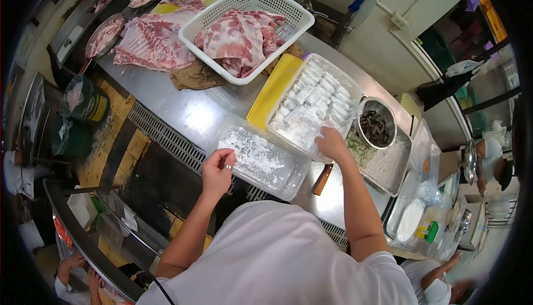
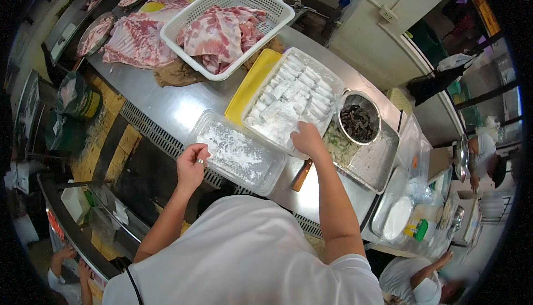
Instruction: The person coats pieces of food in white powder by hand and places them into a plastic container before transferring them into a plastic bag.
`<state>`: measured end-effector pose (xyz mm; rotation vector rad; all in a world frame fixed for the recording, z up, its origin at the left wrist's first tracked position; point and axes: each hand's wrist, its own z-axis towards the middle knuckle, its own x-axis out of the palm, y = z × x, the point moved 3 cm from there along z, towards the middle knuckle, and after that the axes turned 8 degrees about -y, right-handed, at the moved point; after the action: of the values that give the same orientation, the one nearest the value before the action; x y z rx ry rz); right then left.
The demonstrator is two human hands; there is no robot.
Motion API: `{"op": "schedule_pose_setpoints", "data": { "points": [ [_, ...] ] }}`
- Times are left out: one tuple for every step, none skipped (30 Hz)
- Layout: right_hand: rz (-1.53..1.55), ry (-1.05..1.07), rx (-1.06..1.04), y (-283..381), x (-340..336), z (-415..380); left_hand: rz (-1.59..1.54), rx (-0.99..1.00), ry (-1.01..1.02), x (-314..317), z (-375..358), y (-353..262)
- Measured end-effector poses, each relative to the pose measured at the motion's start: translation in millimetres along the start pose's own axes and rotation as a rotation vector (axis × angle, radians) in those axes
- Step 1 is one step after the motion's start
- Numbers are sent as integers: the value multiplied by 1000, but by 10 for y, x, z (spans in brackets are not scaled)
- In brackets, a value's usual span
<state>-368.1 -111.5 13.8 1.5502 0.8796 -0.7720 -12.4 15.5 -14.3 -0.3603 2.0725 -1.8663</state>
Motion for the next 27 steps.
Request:
{"op": "schedule_pose_setpoints", "data": {
  "points": [
    [12,21,-44,-2,2,-30,14,18,8,-10,15,-2],
    [-9,56,-61,-20,-20,-30,26,37,16,-16,33,-4],
    [-30,90,-77,77,-138,-65,38,55,25,-19,47,-6],
    [-51,126,-93,144,-210,-91,25,61,19,-19,62,-19],
    [-41,82,-70,169,-235,-90,12,67,13,-22,83,-31],
    [-30,40,-49,204,-240,-87,0,73,5,-32,104,-54],
    [-19,-2,-26,224,-237,-86,1,70,-2,-44,120,-74],
    [-62,16,-30,193,-190,-78,3,66,-10,-58,131,-93],
    [-105,34,-35,162,-151,-69,5,64,-17,-77,148,-109],
    [-149,50,-42,134,-127,-49,14,61,-24,-109,181,-106],
    [-133,-5,-43,100,-154,-19,22,56,-36,-157,213,-93],
    [-117,-53,-43,157,-239,-41,33,46,-50,-219,220,-78],
    [-100,-103,-44,262,-334,-67,25,46,-77,-276,237,-79],
    [-63,-157,-37,388,-425,-97,17,48,-104,-329,262,-84],
    [128,-121,-3,534,-472,-135,8,50,-131,-386,276,-87],
    [319,-84,33,693,-495,-174,-4,-2,-141,-448,288,-63],
    [509,-47,73,827,-469,-200,0,11,-164,-503,300,-37],
    [501,5,29,962,-395,-213,3,25,-185,-545,315,12],
    [462,0,-115,1131,-286,-237,5,39,-204,-573,326,43],
    [420,-8,-259,1309,-146,-266,59,32,-218,-592,334,80],
    [437,31,-302,1469,38,-274,113,26,-233,-613,340,106],
    [495,86,-277,1548,300,-251,168,19,-247,-642,339,121],
    [478,43,-355,1632,557,-228,212,18,-255,-649,325,122],
    [459,-1,-434,1694,787,-199,255,18,-263,-627,307,115],
    [431,5,-532,1729,995,-173,299,17,-272,-608,288,102],
    [401,11,-630,1756,1182,-150,400,47,-254,-596,272,66],
    [369,16,-728,1792,1283,-140,412,33,-250,-577,261,84]
  ]
}}
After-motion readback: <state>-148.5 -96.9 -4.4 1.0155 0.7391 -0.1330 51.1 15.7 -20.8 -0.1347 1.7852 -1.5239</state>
